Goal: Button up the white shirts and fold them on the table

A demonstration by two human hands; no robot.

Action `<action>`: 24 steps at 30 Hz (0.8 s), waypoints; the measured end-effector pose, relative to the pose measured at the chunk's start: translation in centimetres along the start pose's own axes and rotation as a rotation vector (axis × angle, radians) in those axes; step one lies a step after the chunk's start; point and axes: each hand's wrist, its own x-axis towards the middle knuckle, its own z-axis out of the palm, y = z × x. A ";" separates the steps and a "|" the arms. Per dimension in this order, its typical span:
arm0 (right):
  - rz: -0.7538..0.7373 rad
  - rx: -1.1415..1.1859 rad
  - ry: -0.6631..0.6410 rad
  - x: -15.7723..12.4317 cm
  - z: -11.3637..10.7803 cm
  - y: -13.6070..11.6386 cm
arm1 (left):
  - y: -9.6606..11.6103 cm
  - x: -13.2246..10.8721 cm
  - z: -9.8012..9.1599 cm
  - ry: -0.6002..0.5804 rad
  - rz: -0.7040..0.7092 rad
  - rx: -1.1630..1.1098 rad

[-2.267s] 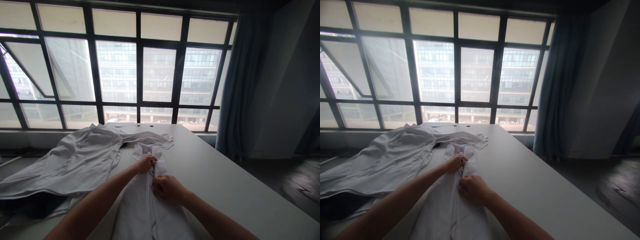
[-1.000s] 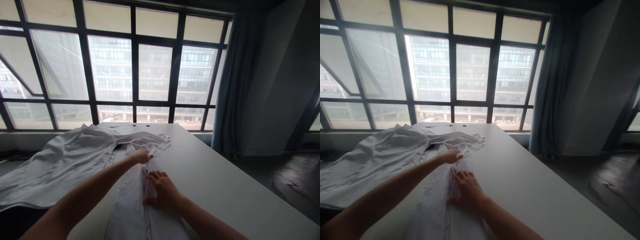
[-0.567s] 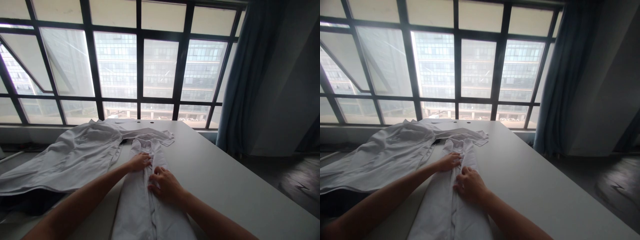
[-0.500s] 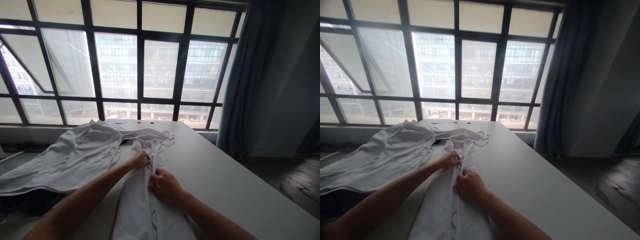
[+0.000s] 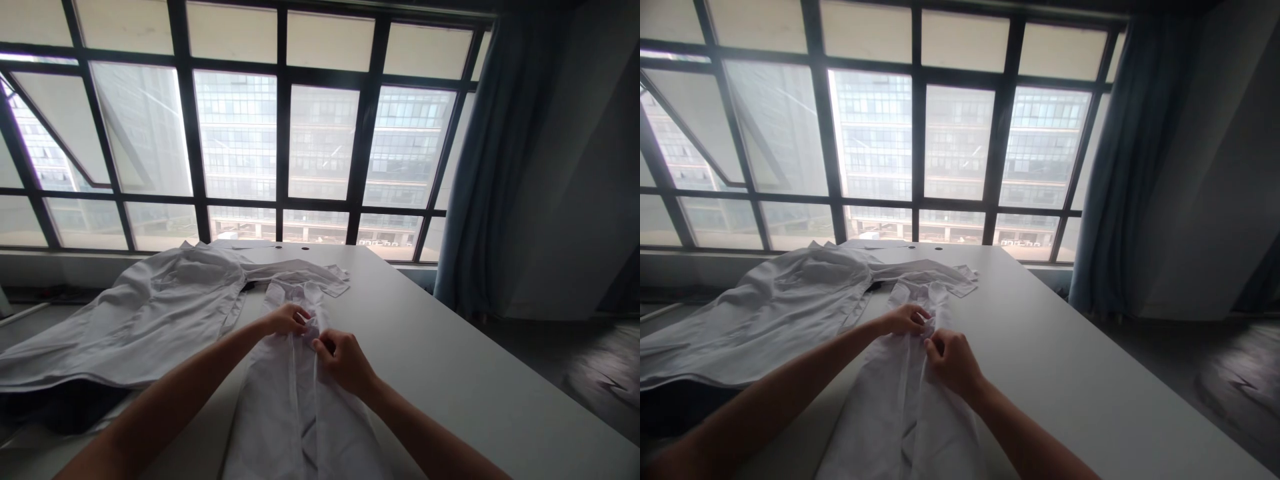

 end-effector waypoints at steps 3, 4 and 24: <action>0.025 0.051 0.020 0.1 -0.7 -0.2 | 0.3 0.3 1.4 0.062 0.071 -0.047; 0.034 0.049 0.023 0.1 -1.1 -0.2 | 0.5 0.4 2.0 0.070 0.105 -0.090; 0.303 -0.645 -0.192 2.1 -7.3 7.9 | 5.3 -4.7 4.3 0.083 -0.059 1.056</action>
